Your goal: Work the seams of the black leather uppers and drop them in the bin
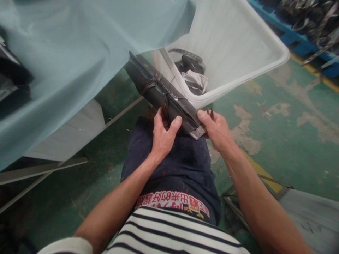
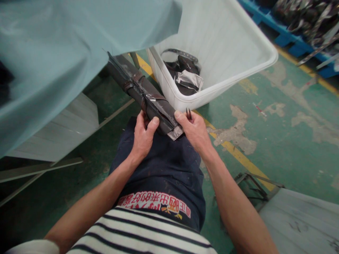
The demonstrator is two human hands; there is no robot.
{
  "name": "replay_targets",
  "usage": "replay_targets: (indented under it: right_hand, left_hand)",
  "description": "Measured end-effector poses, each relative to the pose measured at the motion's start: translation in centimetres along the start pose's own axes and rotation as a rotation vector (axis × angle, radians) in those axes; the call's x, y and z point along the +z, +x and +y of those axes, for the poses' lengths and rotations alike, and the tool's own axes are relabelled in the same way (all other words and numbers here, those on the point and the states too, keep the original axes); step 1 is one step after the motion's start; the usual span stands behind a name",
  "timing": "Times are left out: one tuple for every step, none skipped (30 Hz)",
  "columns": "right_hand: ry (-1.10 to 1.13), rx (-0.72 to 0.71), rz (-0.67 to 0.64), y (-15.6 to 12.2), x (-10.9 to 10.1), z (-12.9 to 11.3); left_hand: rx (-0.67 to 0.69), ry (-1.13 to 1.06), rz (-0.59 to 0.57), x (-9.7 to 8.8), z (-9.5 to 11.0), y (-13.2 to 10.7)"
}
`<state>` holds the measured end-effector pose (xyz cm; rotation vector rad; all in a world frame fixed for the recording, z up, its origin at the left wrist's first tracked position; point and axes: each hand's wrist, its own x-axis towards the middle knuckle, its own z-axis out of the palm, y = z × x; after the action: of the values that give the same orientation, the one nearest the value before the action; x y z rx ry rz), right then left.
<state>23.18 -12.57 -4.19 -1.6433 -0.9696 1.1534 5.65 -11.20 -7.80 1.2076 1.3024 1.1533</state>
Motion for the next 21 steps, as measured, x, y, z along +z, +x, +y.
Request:
replay_targets:
  right_hand:
    - [0.000, 0.004, 0.002, -0.01, 0.00, 0.02]
    - [0.001, 0.006, 0.005, -0.02, 0.01, 0.03]
    - [0.001, 0.007, 0.009, -0.02, 0.02, 0.04]
    - [0.001, 0.007, 0.013, -0.02, 0.02, 0.04]
    - [0.000, 0.006, 0.016, -0.02, 0.03, 0.04]
    - [-0.001, 0.005, 0.018, -0.01, 0.03, 0.05]
    - [0.000, 0.006, 0.018, 0.01, 0.04, 0.08]
    - [0.003, 0.008, 0.016, 0.02, 0.03, 0.11]
    - [0.008, 0.011, 0.013, 0.04, 0.03, 0.16]
    - [0.016, 0.014, 0.010, 0.06, 0.02, 0.22]
    - [0.023, 0.015, 0.008, 0.08, 0.01, 0.28]
    - [0.028, 0.016, 0.006, 0.09, 0.00, 0.36]
    - [0.030, 0.014, 0.005, 0.10, -0.01, 0.43]
    - [0.030, 0.012, 0.003, 0.10, -0.01, 0.50]
    - [0.031, 0.009, 0.002, 0.10, -0.02, 0.56]
    - [0.031, 0.005, 0.001, 0.09, -0.02, 0.63]
    - [0.032, 0.002, 0.000, 0.09, -0.02, 0.68]
    - [0.034, -0.002, 0.000, 0.08, -0.02, 0.74]
    - [0.036, -0.005, -0.001, 0.07, -0.03, 0.78]
    - [0.038, -0.009, -0.003, 0.06, -0.04, 0.81]
    - [0.040, -0.011, -0.005, 0.05, -0.06, 0.83]
  left_hand:
    - [0.001, -0.001, 0.002, 0.00, 0.02, 0.00]
    - [0.003, -0.003, 0.002, 0.01, 0.02, 0.01]
    - [0.003, -0.006, 0.001, 0.01, 0.01, 0.01]
    - [0.004, -0.011, -0.002, 0.01, -0.02, 0.02]
    - [0.005, -0.016, -0.006, 0.02, -0.05, 0.02]
    - [0.004, -0.020, -0.008, 0.02, -0.08, 0.03]
    - [0.001, -0.024, -0.008, 0.03, -0.11, 0.03]
    - [-0.001, -0.028, -0.006, 0.03, -0.12, 0.03]
    - [-0.004, -0.032, -0.004, 0.04, -0.13, 0.03]
    - [-0.007, -0.035, -0.003, 0.05, -0.11, 0.03]
    - [-0.012, -0.038, -0.003, 0.06, -0.09, 0.03]
    - [-0.017, -0.040, -0.002, 0.08, -0.07, 0.03]
    - [-0.020, -0.042, -0.002, 0.10, -0.04, 0.03]
    - [-0.022, -0.043, 0.000, 0.11, -0.02, 0.03]
    - [-0.022, -0.042, 0.003, 0.12, -0.01, 0.04]
    - [-0.021, -0.041, 0.006, 0.13, -0.02, 0.04]
    - [-0.020, -0.038, 0.006, 0.13, -0.04, 0.04]
    - [-0.017, -0.034, 0.005, 0.12, -0.08, 0.05]
    - [-0.016, -0.030, 0.003, 0.10, -0.11, 0.06]
    - [-0.015, -0.027, 0.001, 0.08, -0.15, 0.06]
    - [-0.015, -0.027, -0.002, 0.06, -0.17, 0.07]
